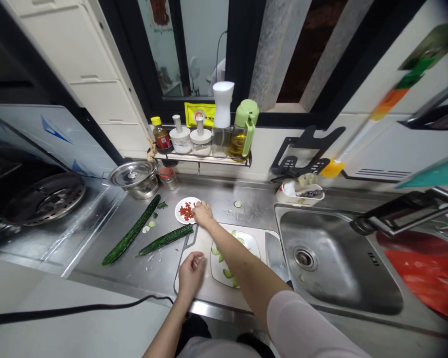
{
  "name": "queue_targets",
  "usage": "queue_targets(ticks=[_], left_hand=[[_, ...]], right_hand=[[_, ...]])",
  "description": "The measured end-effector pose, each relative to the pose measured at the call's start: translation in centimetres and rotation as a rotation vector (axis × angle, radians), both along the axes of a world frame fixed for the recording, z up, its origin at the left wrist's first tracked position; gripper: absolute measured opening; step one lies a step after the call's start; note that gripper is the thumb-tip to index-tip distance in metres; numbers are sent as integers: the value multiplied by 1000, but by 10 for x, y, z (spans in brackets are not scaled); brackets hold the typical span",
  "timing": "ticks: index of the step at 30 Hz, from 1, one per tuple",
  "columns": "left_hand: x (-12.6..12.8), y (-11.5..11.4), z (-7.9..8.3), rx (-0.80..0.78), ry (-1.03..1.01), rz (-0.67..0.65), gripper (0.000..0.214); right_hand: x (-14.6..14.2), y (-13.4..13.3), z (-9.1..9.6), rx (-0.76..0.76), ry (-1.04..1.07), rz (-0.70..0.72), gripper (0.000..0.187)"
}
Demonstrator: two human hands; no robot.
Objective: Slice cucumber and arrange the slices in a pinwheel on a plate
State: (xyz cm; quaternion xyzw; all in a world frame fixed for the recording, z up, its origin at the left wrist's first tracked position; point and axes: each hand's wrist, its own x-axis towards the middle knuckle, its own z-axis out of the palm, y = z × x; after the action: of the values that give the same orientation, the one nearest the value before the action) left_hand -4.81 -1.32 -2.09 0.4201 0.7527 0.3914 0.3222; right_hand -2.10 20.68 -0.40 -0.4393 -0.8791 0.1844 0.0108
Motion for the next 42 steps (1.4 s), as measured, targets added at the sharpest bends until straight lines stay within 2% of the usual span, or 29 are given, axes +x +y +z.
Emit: queue_targets(ticks=[10, 17, 20, 23, 26, 29, 31, 35, 37, 42], left_hand=[[-4, -9, -2, -19, -35, 38, 32], [-5, -10, 1, -20, -55, 59, 34], [-5, -11, 1, -26, -52, 58, 34], [-4, -10, 0, -18, -42, 41, 33], [-2, -8, 0, -5, -40, 28, 33], [1, 0, 2, 12, -49, 16, 35], [2, 7, 6, 42, -64, 7, 36], [6, 25, 18, 119, -88, -13, 36], [9, 31, 24, 124, -67, -32, 34], [19, 27, 25, 45, 29, -145, 30]], right_hand=[[-9, 6, -11, 13, 9, 24, 25], [3, 3, -6, -42, 176, -109, 17], [11, -1, -4, -94, 321, -187, 12], [21, -8, -4, -150, 553, -232, 8], [33, -21, -6, -225, 771, -284, 6], [48, -36, -3, -314, 895, -332, 6], [62, -49, 4, -306, 893, -334, 6], [98, -80, 21, -78, 720, -209, 5], [118, -97, 27, -22, 612, -172, 6], [160, -132, 23, -2, 416, -197, 8]])
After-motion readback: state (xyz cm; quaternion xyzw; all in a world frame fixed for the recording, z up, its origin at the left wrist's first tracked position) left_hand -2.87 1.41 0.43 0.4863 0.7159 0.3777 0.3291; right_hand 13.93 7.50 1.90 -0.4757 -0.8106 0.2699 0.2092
